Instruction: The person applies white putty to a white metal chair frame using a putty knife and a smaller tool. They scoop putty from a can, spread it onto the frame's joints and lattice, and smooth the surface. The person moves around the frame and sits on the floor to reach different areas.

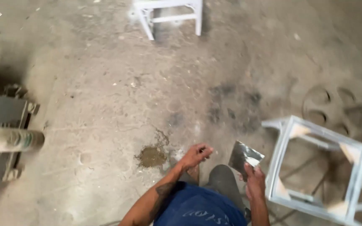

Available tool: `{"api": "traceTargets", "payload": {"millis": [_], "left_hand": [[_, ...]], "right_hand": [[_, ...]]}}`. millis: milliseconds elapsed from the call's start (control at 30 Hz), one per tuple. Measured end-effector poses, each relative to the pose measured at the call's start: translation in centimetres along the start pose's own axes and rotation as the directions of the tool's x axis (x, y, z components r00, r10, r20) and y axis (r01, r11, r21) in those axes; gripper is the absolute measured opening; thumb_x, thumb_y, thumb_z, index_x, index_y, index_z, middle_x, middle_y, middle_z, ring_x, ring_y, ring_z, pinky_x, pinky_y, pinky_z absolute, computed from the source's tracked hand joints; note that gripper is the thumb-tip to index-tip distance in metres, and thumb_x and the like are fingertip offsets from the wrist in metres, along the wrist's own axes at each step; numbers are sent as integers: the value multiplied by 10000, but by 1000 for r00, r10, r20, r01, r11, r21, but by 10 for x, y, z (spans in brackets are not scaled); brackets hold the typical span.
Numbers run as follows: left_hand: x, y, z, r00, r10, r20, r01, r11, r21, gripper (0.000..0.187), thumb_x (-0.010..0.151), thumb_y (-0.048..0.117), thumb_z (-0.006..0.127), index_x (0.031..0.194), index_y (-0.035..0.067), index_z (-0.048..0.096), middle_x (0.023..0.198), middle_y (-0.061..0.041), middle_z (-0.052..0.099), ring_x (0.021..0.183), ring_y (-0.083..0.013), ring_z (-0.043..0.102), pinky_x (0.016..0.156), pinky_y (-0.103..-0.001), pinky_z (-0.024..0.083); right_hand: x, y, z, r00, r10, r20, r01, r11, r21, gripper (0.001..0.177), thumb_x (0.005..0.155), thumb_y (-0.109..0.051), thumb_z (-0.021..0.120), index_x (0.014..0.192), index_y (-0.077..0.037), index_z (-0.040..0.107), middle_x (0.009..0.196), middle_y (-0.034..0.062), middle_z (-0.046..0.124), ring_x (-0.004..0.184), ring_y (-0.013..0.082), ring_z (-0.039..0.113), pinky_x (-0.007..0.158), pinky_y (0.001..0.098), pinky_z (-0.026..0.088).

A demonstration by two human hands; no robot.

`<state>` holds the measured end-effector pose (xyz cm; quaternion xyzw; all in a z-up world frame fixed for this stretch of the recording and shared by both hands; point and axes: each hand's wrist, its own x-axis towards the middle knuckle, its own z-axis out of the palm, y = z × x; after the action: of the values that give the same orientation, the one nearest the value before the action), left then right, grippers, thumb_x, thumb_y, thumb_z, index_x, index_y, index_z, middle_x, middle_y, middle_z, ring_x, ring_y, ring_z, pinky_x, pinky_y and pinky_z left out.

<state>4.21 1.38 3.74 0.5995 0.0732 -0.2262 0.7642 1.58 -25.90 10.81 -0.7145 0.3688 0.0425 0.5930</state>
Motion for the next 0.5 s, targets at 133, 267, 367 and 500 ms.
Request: {"api": "traceTargets", "payload": {"millis": [133,267,367,500], "left_hand": [[13,90,-32,992,-109,55,121,945,-305,334,986,468,621,1068,148,576,937,24,563,829,-83,569,745,-257,481],[83,54,-79,980,-44,-192,-67,842,-535,332,964,393,712,1125,103,703,884,25,702,751,-55,631,644,-220,492],[128,71,-147,922,-141,-361,-77,846,-527,346,956,341,704,1157,59,711,900,-56,754,724,-137,690,665,-256,539],[167,137,-229,793,-256,-553,-174,774,-608,339,955,294,683,1188,51,721,991,-74,768,834,-165,718,713,-326,613]], "right_hand": [[19,-84,122,948,85,308,-8,970,-242,208,966,-173,704,873,-57,558,759,80,551,563,193,570,457,338,424],[70,-109,236,846,125,519,111,910,-399,272,948,-161,716,761,-14,583,601,95,543,461,180,563,370,315,385],[110,-143,328,744,204,637,134,888,-440,246,953,-252,727,855,-47,634,681,60,591,506,145,578,408,297,418],[159,-206,438,594,273,757,191,866,-463,281,986,-243,683,811,-52,571,719,44,540,565,148,582,412,289,375]]}}
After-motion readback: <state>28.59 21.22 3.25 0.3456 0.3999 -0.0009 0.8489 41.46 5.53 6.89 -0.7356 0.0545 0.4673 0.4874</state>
